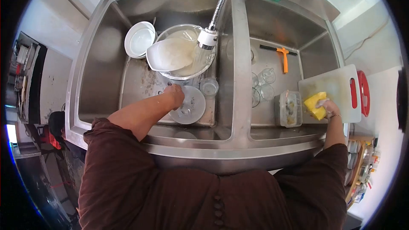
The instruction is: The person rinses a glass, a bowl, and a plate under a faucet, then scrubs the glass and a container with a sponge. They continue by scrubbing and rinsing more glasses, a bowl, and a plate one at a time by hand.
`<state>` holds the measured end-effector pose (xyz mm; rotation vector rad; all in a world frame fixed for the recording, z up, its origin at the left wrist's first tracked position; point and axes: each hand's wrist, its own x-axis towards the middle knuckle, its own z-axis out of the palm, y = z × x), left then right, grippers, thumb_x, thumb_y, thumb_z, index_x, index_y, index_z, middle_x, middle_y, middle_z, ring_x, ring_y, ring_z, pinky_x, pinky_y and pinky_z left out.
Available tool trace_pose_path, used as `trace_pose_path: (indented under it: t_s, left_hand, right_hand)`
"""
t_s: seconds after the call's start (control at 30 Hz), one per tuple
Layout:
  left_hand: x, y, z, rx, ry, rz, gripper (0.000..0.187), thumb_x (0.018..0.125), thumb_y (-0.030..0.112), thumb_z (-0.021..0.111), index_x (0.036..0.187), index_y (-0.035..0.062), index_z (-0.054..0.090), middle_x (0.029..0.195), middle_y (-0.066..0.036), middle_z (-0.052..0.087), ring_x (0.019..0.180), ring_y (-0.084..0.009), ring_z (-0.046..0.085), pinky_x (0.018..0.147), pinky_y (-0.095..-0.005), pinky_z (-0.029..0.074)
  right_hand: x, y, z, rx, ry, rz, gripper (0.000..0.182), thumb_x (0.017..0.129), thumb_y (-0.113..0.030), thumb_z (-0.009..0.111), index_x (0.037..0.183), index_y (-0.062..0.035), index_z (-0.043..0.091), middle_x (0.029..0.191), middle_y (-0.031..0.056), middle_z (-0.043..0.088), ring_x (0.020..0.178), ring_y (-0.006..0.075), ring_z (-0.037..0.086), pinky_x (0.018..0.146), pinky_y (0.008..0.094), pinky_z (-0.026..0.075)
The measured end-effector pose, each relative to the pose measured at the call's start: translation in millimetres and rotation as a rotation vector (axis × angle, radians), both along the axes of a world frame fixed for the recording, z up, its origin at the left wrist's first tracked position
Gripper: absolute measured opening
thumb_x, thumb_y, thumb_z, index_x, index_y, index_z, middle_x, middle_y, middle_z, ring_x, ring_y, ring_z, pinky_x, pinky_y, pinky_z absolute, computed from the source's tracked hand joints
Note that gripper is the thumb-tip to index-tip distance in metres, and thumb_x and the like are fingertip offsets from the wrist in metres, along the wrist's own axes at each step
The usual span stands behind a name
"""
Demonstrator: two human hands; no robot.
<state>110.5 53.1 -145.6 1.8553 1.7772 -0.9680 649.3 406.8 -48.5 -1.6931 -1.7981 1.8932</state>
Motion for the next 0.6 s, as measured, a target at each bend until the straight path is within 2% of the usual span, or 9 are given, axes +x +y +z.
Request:
trace_pose_path:
  t_s: [0.03, 0.07, 0.1, 0.13, 0.27, 0.43, 0.5, 0.57, 0.6]
  left_hand:
    - [-2, 4, -16, 0.040, -0.037, 0.067, 0.032, 0.071, 0.018, 0.062, 0.100, 0.0036, 0.064, 0.110, -0.017, 0.058, 0.106, -0.0298, 0.054, 0.078, -0.0382, 0.049]
    - [-4, 7, -24, 0.079, -0.074, 0.136, 0.031, 0.071, 0.018, 0.062, 0.098, 0.0042, 0.066, 0.107, -0.016, 0.060, 0.104, -0.0295, 0.055, 0.077, -0.0384, 0.049]
    - [-4, 8, -21, 0.080, -0.075, 0.132, 0.031, 0.071, 0.018, 0.062, 0.098, 0.0042, 0.066, 0.107, -0.016, 0.060, 0.104, -0.0295, 0.055, 0.077, -0.0384, 0.049]
    - [-1, 8, -17, 0.090, -0.076, 0.033, 0.031, 0.068, 0.020, 0.064, 0.094, 0.0035, 0.066, 0.102, -0.017, 0.060, 0.101, -0.0309, 0.055, 0.079, -0.0390, 0.048]
    - [8, 0, -15, 0.148, -0.054, -0.228, 0.026, 0.066, 0.020, 0.065, 0.088, 0.0048, 0.068, 0.094, -0.015, 0.063, 0.091, -0.0306, 0.060, 0.078, -0.0404, 0.047]
    - [17, 1, -23, -0.095, -0.196, -0.129, 0.031, 0.067, 0.016, 0.064, 0.096, 0.0052, 0.066, 0.102, -0.014, 0.063, 0.095, -0.0268, 0.061, 0.079, -0.0372, 0.047]
    - [17, 0, -52, -0.102, -0.231, -0.058, 0.033, 0.066, 0.016, 0.065, 0.097, 0.0047, 0.066, 0.102, -0.015, 0.063, 0.095, -0.0268, 0.061, 0.080, -0.0374, 0.047]
    - [14, 0, -74, -0.083, -0.305, -0.107, 0.028, 0.069, 0.015, 0.063, 0.094, 0.0046, 0.067, 0.101, -0.015, 0.063, 0.094, -0.0306, 0.061, 0.080, -0.0392, 0.048]
    - [18, 3, -59, -0.080, -0.304, -0.116, 0.028, 0.069, 0.015, 0.063, 0.094, 0.0046, 0.067, 0.101, -0.015, 0.063, 0.094, -0.0306, 0.061, 0.080, -0.0392, 0.048]
  right_hand:
    - [-13, -19, 21, 0.004, -0.001, -0.005, 0.028, 0.062, -0.006, 0.061, 0.089, 0.0014, 0.063, 0.085, 0.0117, 0.063, 0.080, 0.0253, 0.063, 0.072, 0.0352, 0.052]
    - [-32, -42, 42, -0.011, 0.117, -0.152, 0.042, 0.061, -0.009, 0.061, 0.101, 0.0019, 0.056, 0.087, 0.0139, 0.061, 0.081, 0.0296, 0.062, 0.070, 0.0403, 0.053]
    - [-48, -62, 61, -0.027, 0.236, -0.299, 0.057, 0.060, -0.012, 0.062, 0.113, 0.0023, 0.048, 0.089, 0.0161, 0.059, 0.082, 0.0339, 0.061, 0.068, 0.0455, 0.053]
    - [-60, -76, 75, -0.030, 0.234, -0.303, 0.057, 0.060, -0.012, 0.062, 0.113, 0.0023, 0.048, 0.089, 0.0161, 0.059, 0.082, 0.0339, 0.061, 0.068, 0.0455, 0.053]
    - [-112, -115, 115, -0.029, 0.592, -0.184, 0.069, 0.062, -0.020, 0.068, 0.121, 0.0026, 0.041, 0.107, 0.0203, 0.054, 0.090, 0.0382, 0.058, 0.070, 0.0483, 0.053]
    - [-190, -172, 147, -0.236, 0.833, -0.020, 0.070, 0.066, -0.028, 0.072, 0.122, 0.0014, 0.041, 0.111, 0.0243, 0.051, 0.095, 0.0423, 0.056, 0.074, 0.0553, 0.051]
    - [-206, -177, 131, -0.145, 0.762, -0.047, 0.067, 0.066, -0.022, 0.072, 0.121, 0.0017, 0.041, 0.110, 0.0244, 0.052, 0.094, 0.0413, 0.056, 0.078, 0.0563, 0.049]
    - [-257, -220, 142, -0.053, 0.657, -0.062, 0.059, 0.067, -0.017, 0.071, 0.117, 0.0015, 0.046, 0.106, 0.0200, 0.056, 0.092, 0.0336, 0.059, 0.078, 0.0486, 0.052]
    - [-281, -238, 152, -0.058, 0.616, -0.036, 0.051, 0.066, -0.013, 0.070, 0.111, 0.0019, 0.051, 0.100, 0.0156, 0.060, 0.089, 0.0263, 0.060, 0.077, 0.0401, 0.051]
